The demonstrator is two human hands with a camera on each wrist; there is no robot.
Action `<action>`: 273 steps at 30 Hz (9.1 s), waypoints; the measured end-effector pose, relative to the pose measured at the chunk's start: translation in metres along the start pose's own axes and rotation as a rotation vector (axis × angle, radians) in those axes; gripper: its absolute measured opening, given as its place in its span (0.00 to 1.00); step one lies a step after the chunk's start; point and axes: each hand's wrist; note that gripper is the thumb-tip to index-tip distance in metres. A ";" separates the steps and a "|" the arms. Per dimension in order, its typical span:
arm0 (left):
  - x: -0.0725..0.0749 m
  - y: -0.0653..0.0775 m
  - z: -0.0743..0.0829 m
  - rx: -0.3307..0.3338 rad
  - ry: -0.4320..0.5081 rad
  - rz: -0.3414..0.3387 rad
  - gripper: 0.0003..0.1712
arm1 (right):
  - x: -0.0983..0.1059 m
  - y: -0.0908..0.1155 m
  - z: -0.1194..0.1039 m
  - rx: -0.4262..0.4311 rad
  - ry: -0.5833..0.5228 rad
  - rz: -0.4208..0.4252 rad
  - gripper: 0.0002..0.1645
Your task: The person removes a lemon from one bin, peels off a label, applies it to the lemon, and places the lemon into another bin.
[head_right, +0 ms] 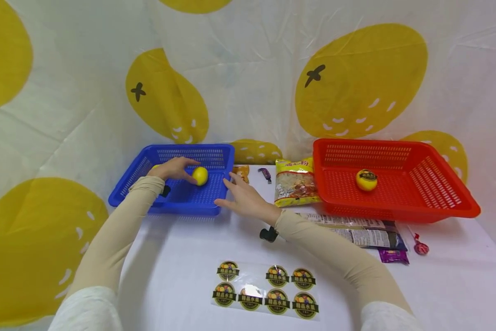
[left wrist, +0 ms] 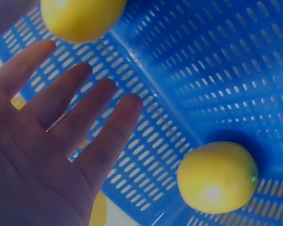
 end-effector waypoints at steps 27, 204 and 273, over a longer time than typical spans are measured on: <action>-0.021 -0.014 -0.003 0.009 0.001 0.009 0.47 | -0.002 0.002 0.001 -0.021 -0.011 -0.008 0.51; -0.145 0.089 0.172 -0.376 0.178 0.124 0.51 | 0.029 0.116 0.079 0.058 0.125 0.114 0.35; -0.144 0.176 0.173 -0.519 0.103 0.073 0.31 | 0.061 0.185 0.053 0.045 0.121 0.063 0.31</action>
Point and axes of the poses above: each hand's wrist, its own y-axis away from the middle knuckle, its own x-axis out of the back of the hand, z = x × y, and after that the axes turned 14 degrees about z, right-handed
